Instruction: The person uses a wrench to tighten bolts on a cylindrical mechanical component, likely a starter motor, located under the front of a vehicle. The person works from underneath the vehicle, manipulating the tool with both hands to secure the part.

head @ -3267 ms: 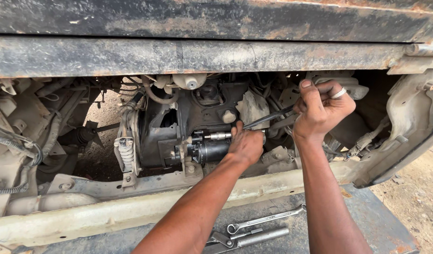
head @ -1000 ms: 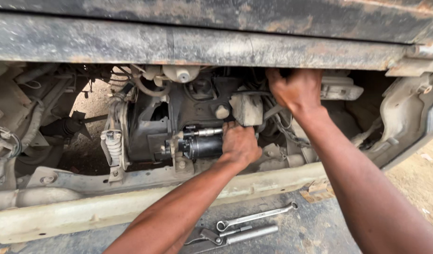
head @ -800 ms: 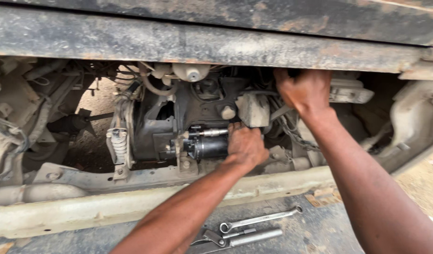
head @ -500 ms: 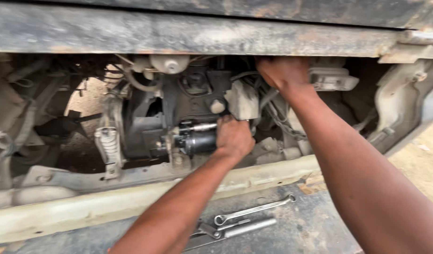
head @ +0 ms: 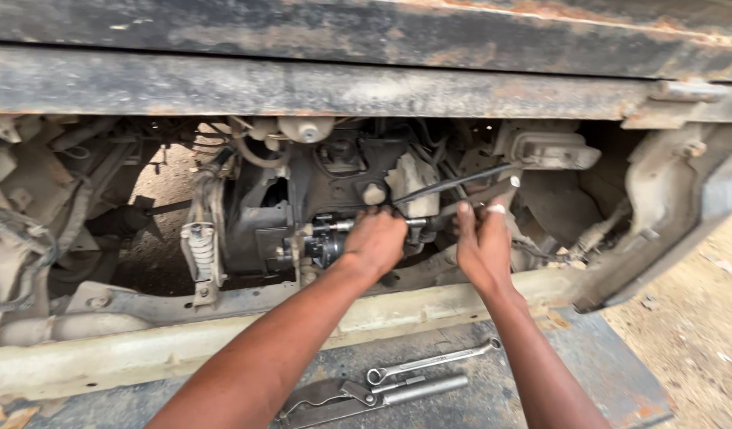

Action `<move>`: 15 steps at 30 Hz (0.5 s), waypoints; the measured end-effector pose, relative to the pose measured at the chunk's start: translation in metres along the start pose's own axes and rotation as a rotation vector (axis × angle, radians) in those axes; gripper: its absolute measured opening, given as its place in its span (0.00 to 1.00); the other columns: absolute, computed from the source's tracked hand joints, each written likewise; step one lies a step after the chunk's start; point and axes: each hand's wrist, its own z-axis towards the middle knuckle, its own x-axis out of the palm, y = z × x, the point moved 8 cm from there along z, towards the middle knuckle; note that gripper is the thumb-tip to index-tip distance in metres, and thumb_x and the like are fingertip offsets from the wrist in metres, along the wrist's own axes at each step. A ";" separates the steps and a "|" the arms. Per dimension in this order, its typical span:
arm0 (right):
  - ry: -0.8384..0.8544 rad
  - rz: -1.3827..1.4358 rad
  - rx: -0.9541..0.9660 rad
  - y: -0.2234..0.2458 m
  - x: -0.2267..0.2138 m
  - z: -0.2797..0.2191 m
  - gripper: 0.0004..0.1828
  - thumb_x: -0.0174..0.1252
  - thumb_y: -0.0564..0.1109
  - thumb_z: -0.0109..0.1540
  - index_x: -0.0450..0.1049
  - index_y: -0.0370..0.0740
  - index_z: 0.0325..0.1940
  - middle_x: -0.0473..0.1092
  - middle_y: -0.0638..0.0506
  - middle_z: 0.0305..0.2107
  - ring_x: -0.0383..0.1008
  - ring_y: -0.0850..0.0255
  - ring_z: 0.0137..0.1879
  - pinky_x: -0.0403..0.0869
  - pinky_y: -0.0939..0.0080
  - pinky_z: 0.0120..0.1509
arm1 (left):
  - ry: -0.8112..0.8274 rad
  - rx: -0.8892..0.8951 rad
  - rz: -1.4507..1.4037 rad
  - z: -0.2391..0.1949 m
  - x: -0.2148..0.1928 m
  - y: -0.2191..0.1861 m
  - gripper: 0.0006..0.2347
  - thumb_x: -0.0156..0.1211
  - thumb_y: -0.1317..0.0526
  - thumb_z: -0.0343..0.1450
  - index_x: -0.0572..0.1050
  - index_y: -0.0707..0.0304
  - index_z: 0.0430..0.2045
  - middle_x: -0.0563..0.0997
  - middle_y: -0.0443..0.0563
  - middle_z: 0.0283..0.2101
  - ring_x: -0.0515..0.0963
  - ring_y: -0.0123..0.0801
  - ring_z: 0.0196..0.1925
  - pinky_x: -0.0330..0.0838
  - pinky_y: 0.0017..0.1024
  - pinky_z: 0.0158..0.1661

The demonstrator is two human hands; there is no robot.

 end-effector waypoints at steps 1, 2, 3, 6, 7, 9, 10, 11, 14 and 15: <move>0.013 0.017 -0.008 -0.002 0.003 0.007 0.20 0.53 0.45 0.69 0.59 0.32 0.61 0.76 0.44 0.37 0.80 0.60 0.39 0.78 0.61 0.44 | 0.013 -0.022 -0.001 0.001 -0.003 0.002 0.10 0.62 0.69 0.63 0.83 0.66 0.36 0.82 0.64 0.45 0.80 0.52 0.53 0.69 0.50 0.59; 0.027 0.034 -0.016 -0.004 0.004 0.012 0.15 0.53 0.46 0.70 0.65 0.30 0.52 0.77 0.43 0.37 0.81 0.59 0.39 0.80 0.60 0.43 | 0.026 -0.044 -0.002 0.002 -0.004 0.004 0.09 0.62 0.68 0.64 0.83 0.64 0.36 0.83 0.63 0.43 0.81 0.51 0.51 0.68 0.51 0.59; 0.008 0.002 -0.016 -0.006 0.004 0.012 0.15 0.54 0.46 0.70 0.66 0.29 0.51 0.77 0.42 0.36 0.82 0.58 0.39 0.80 0.59 0.42 | 0.043 -0.072 -0.002 0.000 -0.004 0.007 0.08 0.63 0.68 0.64 0.83 0.63 0.35 0.84 0.62 0.41 0.83 0.50 0.49 0.68 0.52 0.59; -0.030 -0.125 -0.043 -0.006 0.002 0.010 0.15 0.55 0.47 0.70 0.68 0.28 0.48 0.79 0.41 0.33 0.84 0.56 0.38 0.80 0.58 0.41 | 0.005 -0.084 -0.044 -0.001 -0.005 0.009 0.08 0.64 0.67 0.64 0.84 0.65 0.33 0.84 0.63 0.40 0.85 0.51 0.44 0.78 0.46 0.50; -0.030 -0.186 -0.071 -0.001 0.001 0.011 0.15 0.55 0.46 0.70 0.69 0.28 0.47 0.79 0.41 0.32 0.84 0.55 0.37 0.80 0.58 0.42 | 0.003 -0.082 -0.057 0.003 -0.004 0.009 0.07 0.64 0.67 0.64 0.84 0.64 0.33 0.84 0.64 0.39 0.85 0.51 0.43 0.78 0.46 0.50; -0.029 -0.225 -0.018 0.001 -0.001 0.015 0.15 0.54 0.47 0.71 0.69 0.28 0.47 0.79 0.41 0.31 0.84 0.54 0.36 0.80 0.58 0.42 | 0.001 -0.079 -0.084 0.004 -0.001 0.008 0.07 0.63 0.68 0.65 0.84 0.63 0.33 0.85 0.65 0.37 0.86 0.50 0.40 0.78 0.47 0.49; -0.027 -0.201 0.062 -0.001 -0.004 0.021 0.15 0.53 0.47 0.71 0.68 0.29 0.49 0.79 0.41 0.30 0.84 0.54 0.35 0.80 0.58 0.40 | 0.051 -0.097 -0.094 0.007 0.005 0.007 0.07 0.61 0.69 0.67 0.83 0.64 0.34 0.85 0.64 0.36 0.87 0.48 0.38 0.81 0.45 0.45; -0.024 -0.174 0.149 -0.005 -0.004 0.021 0.16 0.51 0.48 0.71 0.68 0.29 0.50 0.79 0.41 0.30 0.84 0.54 0.35 0.81 0.58 0.38 | 0.108 -0.116 -0.101 0.007 0.011 0.005 0.08 0.59 0.70 0.68 0.83 0.65 0.36 0.85 0.64 0.36 0.88 0.46 0.36 0.83 0.44 0.41; -0.160 -0.159 0.125 0.004 -0.019 0.013 0.13 0.51 0.44 0.69 0.67 0.32 0.54 0.78 0.42 0.32 0.83 0.53 0.35 0.79 0.55 0.38 | 0.048 -0.058 -0.125 0.004 0.004 -0.008 0.06 0.61 0.67 0.68 0.84 0.63 0.33 0.84 0.64 0.34 0.85 0.48 0.36 0.77 0.49 0.45; -0.192 -0.125 0.107 0.007 -0.023 0.011 0.16 0.52 0.44 0.69 0.63 0.31 0.57 0.78 0.41 0.32 0.83 0.53 0.35 0.79 0.55 0.37 | -0.014 -0.017 -0.135 0.004 -0.005 -0.014 0.05 0.63 0.64 0.68 0.85 0.62 0.31 0.84 0.64 0.33 0.83 0.50 0.37 0.72 0.52 0.49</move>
